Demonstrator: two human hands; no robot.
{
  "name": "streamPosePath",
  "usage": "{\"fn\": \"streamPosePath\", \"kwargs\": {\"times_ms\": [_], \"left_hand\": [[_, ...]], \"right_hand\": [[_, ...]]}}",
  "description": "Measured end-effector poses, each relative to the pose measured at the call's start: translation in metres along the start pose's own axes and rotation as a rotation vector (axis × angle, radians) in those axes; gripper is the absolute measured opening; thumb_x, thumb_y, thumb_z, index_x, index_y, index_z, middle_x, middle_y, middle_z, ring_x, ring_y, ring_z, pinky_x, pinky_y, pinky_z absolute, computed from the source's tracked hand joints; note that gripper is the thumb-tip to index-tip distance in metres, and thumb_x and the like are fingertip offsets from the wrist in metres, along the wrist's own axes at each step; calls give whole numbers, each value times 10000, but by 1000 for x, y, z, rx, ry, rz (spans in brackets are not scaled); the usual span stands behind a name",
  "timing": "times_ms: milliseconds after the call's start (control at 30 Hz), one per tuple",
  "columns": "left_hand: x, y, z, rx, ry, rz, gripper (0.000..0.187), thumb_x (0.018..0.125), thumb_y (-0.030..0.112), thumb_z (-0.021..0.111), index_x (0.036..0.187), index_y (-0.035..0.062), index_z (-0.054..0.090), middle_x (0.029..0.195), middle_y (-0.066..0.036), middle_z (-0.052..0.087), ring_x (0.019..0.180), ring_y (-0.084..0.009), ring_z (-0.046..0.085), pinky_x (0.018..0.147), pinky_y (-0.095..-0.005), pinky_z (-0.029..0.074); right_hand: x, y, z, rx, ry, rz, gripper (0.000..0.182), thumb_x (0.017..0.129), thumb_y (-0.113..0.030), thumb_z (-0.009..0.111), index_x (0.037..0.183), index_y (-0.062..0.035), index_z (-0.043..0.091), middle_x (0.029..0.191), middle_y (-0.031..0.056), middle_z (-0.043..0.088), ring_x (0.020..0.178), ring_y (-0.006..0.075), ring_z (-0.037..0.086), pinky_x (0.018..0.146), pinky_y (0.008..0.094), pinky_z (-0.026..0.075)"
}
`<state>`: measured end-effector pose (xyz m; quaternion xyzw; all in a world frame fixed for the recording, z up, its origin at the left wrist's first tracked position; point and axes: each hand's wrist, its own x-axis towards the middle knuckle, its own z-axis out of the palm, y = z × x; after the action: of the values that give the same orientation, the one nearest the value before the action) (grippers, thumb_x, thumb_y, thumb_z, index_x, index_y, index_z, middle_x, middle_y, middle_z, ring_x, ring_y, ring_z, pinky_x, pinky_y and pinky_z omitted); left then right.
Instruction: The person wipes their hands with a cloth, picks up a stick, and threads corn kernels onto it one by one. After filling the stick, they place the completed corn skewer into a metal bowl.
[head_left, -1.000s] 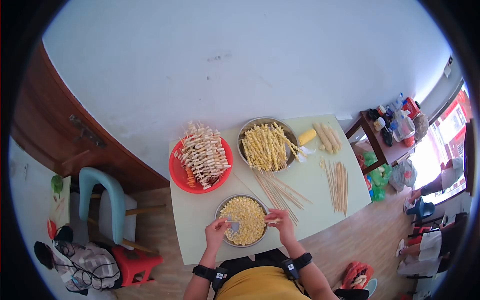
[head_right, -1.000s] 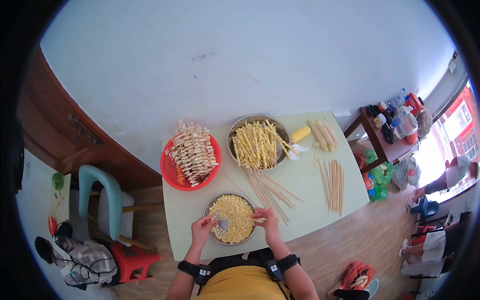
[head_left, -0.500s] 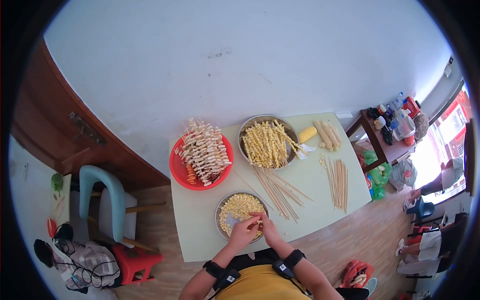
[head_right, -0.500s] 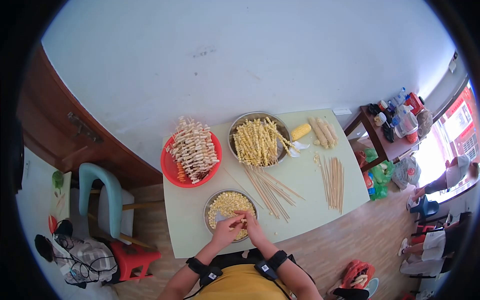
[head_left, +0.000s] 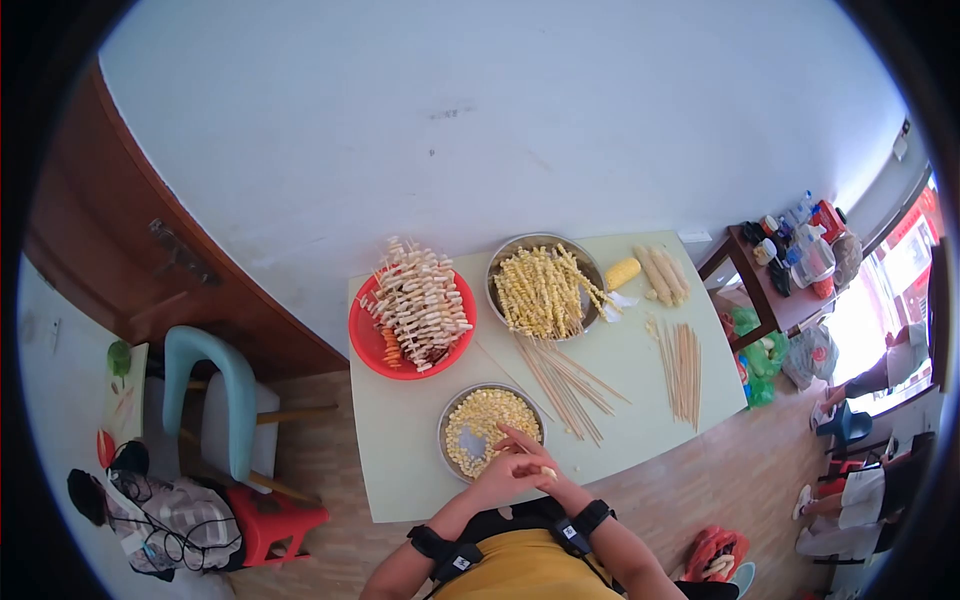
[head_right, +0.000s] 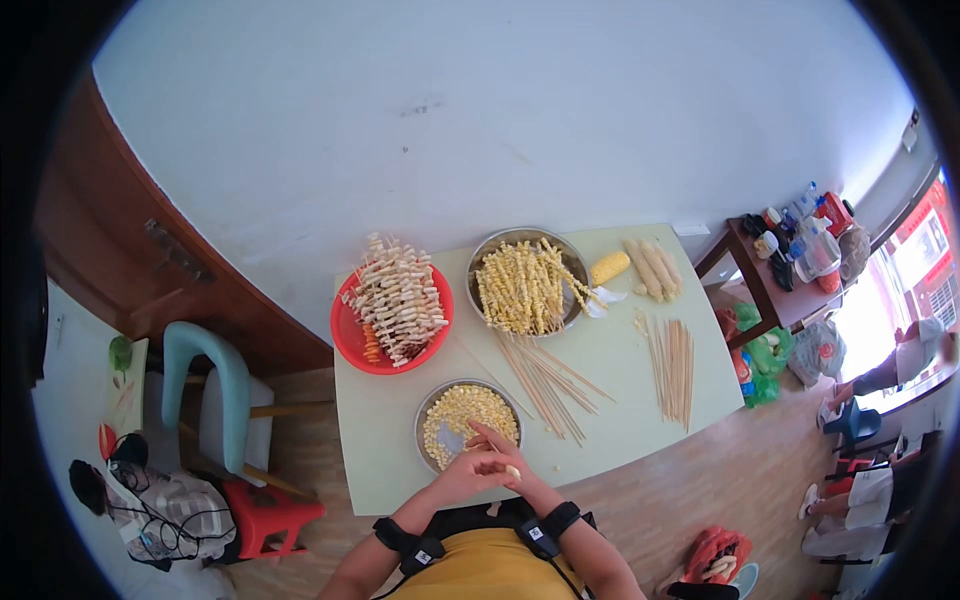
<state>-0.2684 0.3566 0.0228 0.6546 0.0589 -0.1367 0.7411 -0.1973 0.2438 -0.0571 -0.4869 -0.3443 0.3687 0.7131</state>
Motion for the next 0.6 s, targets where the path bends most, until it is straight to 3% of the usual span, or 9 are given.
{"fn": "streamPosePath", "kwargs": {"times_ms": [33, 100, 133, 200, 233, 300, 467, 533, 600], "left_hand": [[0, -3, 2, -1, 4, 1, 276, 762, 90, 605, 1029, 39, 558, 800, -9, 591, 743, -68, 541, 680, -212, 433], [0, -13, 5, -26, 3, 130, 321, 770, 102, 599, 1078, 47, 526, 808, -17, 593, 757, -75, 541, 688, -217, 435], [0, -17, 1, -26, 4, 130, 321, 770, 102, 599, 1078, 47, 526, 808, -17, 593, 757, -75, 541, 688, -217, 435], [0, -30, -15, -179, 203, 102, 336, 770, 108, 595, 1089, 50, 509, 828, -38, 600, 744, -90, 552, 681, -226, 446], [1, -48, -28, -179, 204, 102, 336, 770, 108, 595, 1089, 50, 509, 828, -38, 600, 744, -90, 552, 681, -226, 446], [-1, -92, -58, 180, 500, -144, 307, 755, 97, 597, 1047, 39, 527, 848, -63, 602, 738, -105, 565, 671, -231, 454], [-7, -121, -81, 412, 539, -159, 321, 716, 112, 618, 1017, 32, 538, 831, -79, 600, 710, -135, 573, 660, -247, 463], [-4, -125, -79, 461, 556, -160, 340, 702, 129, 630, 1015, 32, 540, 827, -83, 598, 711, -148, 575, 661, -258, 465], [-2, -122, -73, 625, 547, -195, 386, 674, 187, 637, 1022, 53, 538, 951, -114, 573, 829, -208, 575, 722, -317, 460]], "right_hand": [[1, 6, 0, 0, -4, 1, 401, 860, -214, 437, 1215, -33, 395, 989, 88, 533, 907, 118, 471, 741, 230, 400], [3, 22, -4, -132, 300, 286, 337, 884, -247, 401, 1099, -11, 508, 865, 69, 565, 799, 106, 509, 697, 221, 415], [4, 16, -3, -132, 299, 286, 337, 884, -247, 401, 1099, -11, 508, 865, 69, 565, 799, 106, 509, 697, 221, 415], [7, -3, -3, -171, 547, 330, 405, 903, -325, 350, 965, 4, 577, 744, 52, 578, 646, 93, 522, 624, 209, 431], [6, -6, -5, -171, 546, 331, 405, 903, -325, 350, 965, 4, 577, 744, 52, 578, 646, 93, 522, 624, 209, 431], [-1, -8, -9, -108, 599, 413, 411, 911, -323, 326, 923, -6, 586, 694, 22, 570, 580, 69, 493, 552, 193, 393], [-5, 2, -12, -158, 608, 366, 415, 912, -320, 318, 913, -5, 588, 693, 24, 569, 553, 67, 487, 524, 186, 378], [-1, 7, -9, -312, 531, 461, 421, 914, -306, 313, 905, 19, 580, 721, 44, 587, 570, 84, 506, 537, 199, 397], [-2, 15, -10, -332, 486, 449, 413, 914, -296, 313, 907, 17, 581, 727, 42, 589, 574, 80, 505, 533, 197, 393]]}}
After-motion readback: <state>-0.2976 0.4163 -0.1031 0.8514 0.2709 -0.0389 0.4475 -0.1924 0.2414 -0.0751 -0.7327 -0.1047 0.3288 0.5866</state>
